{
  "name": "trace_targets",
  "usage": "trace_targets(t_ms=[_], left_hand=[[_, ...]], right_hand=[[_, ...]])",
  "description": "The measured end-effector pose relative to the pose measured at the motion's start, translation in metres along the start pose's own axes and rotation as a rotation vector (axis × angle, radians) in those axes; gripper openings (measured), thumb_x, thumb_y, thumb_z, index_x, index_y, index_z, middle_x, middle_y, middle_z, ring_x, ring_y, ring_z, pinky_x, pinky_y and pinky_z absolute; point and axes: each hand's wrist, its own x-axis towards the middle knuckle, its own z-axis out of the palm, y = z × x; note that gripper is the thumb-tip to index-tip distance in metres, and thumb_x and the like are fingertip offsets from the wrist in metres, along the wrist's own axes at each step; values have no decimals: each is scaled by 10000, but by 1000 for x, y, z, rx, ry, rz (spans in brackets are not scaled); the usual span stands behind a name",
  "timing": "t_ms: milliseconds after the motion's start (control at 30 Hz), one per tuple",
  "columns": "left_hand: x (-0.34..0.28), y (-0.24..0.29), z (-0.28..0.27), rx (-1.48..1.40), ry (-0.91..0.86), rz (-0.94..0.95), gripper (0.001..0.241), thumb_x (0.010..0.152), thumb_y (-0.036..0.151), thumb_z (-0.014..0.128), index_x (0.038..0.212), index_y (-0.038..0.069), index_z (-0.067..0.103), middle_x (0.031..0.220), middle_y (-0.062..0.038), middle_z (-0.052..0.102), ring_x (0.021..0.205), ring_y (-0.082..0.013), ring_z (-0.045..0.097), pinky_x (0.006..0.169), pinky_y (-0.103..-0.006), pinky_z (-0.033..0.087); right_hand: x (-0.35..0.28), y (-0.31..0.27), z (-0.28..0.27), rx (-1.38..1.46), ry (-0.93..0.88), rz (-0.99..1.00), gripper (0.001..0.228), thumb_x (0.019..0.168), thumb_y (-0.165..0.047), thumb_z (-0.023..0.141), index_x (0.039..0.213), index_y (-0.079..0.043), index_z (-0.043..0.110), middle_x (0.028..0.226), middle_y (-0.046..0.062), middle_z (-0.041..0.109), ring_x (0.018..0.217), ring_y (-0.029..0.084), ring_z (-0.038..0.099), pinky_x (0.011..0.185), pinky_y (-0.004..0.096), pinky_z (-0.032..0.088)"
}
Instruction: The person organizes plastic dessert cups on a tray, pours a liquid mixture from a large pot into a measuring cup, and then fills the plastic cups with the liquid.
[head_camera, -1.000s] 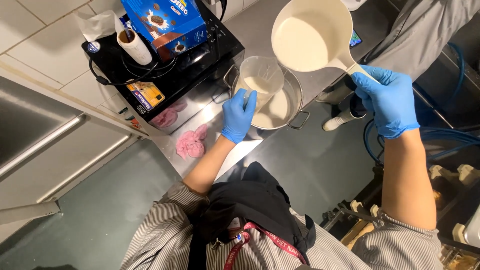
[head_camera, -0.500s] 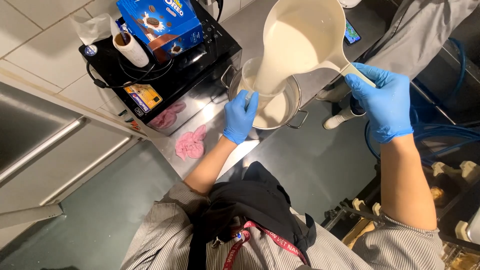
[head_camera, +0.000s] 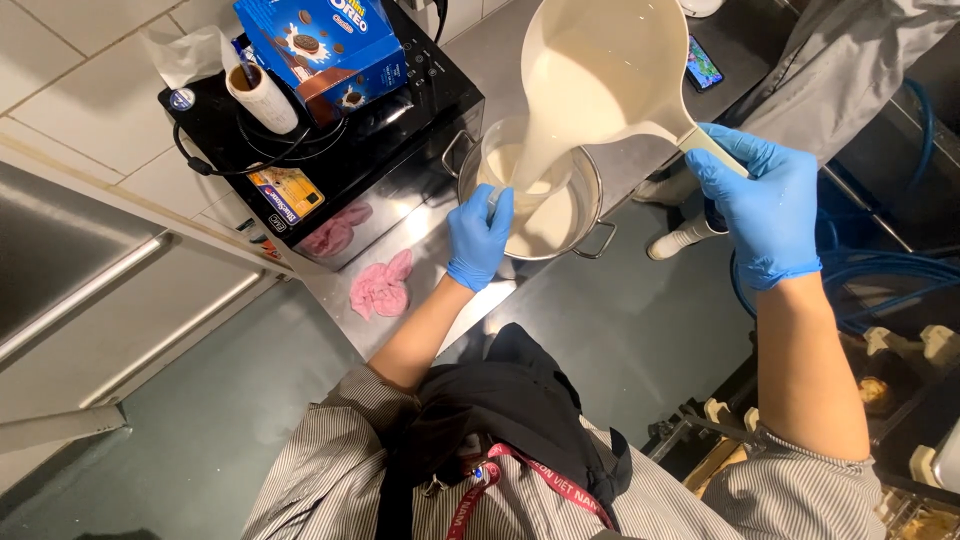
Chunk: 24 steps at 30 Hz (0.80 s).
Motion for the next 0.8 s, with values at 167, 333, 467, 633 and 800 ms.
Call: trace_targets(t_ms=[167,333,467,633,800], left_hand=[[-1,1,-1,21,25,12,328,1015,190,672,787,14,515,542,-148,436,450,-259,376,470,-404,346],[-2,4,-2,25,49,29,333,1015,182,669,777,17,505,548,-150,429,457,-261,372,472,-399,345],[-3,1,-1,11,51,16,327,1009,179,671,771,23,510,531,-138,430,447,-254,369,471,-397,341],[-4,0,-3,31,52,32,324,1013,179,672,773,27,517,531,-129,433,446,-237,375,475,-397,338],[-6,2,-2,24,71,13,278,1012,173,671,811,19,554,536,-119,402,458,-214,346,468,-378,326]], right_hand=[[0,2,1,-18,8,-18,285,999,-121,731,1275,-51,752,894,-15,718,652,6,540,572,178,433],[-1,1,1,-17,-8,-19,308,983,-103,716,1286,-61,750,885,-20,710,642,4,531,564,180,430],[-3,-3,2,-1,-8,-23,294,996,-117,723,1282,-57,751,891,-17,713,650,1,532,575,177,434],[-5,-8,4,11,-19,-40,297,993,-114,713,1282,-48,743,928,-20,725,703,-4,577,616,171,476],[-1,3,4,-69,-17,-52,320,1008,-104,729,1323,-59,757,929,11,707,725,24,552,626,196,457]])
